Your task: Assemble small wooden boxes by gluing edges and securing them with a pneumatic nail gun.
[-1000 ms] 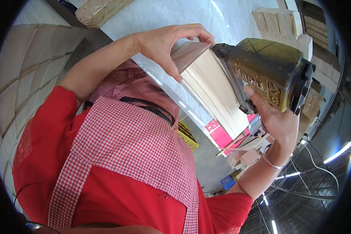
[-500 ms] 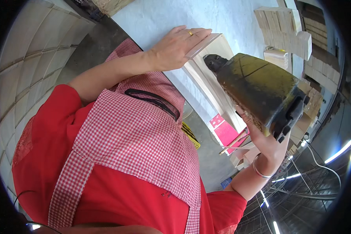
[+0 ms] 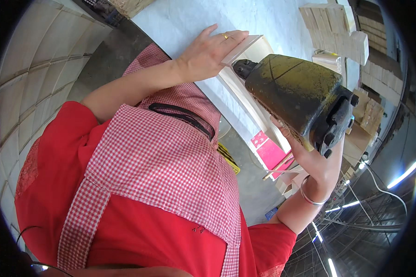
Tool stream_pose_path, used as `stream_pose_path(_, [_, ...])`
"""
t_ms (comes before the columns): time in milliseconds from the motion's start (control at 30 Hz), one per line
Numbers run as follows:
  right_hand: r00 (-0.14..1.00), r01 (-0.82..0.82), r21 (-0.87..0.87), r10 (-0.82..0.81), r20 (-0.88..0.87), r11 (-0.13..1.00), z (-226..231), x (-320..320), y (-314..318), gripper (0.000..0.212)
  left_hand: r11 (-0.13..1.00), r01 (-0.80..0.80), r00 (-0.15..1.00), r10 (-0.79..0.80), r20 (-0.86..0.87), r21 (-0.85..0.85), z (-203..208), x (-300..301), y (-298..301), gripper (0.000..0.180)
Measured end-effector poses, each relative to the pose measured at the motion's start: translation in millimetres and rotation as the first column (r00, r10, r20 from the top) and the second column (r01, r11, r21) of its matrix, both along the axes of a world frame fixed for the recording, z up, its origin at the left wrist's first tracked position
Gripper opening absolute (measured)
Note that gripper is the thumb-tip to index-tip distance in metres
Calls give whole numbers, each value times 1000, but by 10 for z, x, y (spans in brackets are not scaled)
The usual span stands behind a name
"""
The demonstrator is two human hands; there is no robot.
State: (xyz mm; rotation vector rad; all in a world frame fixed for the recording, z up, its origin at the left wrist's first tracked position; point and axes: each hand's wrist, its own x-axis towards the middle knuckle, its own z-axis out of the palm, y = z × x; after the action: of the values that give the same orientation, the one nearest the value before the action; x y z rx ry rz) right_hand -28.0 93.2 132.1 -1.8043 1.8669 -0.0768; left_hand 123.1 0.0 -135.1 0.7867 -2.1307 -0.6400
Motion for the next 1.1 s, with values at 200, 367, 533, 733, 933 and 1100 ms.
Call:
stream_pose_path(200, [1000, -31, 11, 31, -1, 999, -16, -14, -17, 46, 1000, -12, 1000, 12, -4, -11, 2, -5, 2, 54])
stream_pose_path(367, [991, -115, -36, 112, -72, 993, 6, 28, -54, 47, 1000, -10, 1000, 10, -10, -19, -8, -21, 6, 55])
stream_pose_path(533, [996, -43, -73, 37, -78, 996, -17, -19, 10, 44, 1000, 10, 1000, -11, -22, -18, 4, 7, -25, 57])
stream_pose_path(733, [842, 518, -371, -537, 60, 771, 58, -334, 661, 37, 942, 123, 992, -117, -39, 313, 339, 182, -279, 52])
stream_pose_path(933, [628, 694, -563, -759, 169, 449, -256, -783, 1433, 33, 871, 7, 837, -275, 474, 492, 991, 331, -813, 36])
stream_pose_path(1100, [595, 568, -599, -784, -176, 565, -1412, -1445, 2356, 44, 878, -22, 742, -306, 596, 478, 1055, 164, -1007, 38])
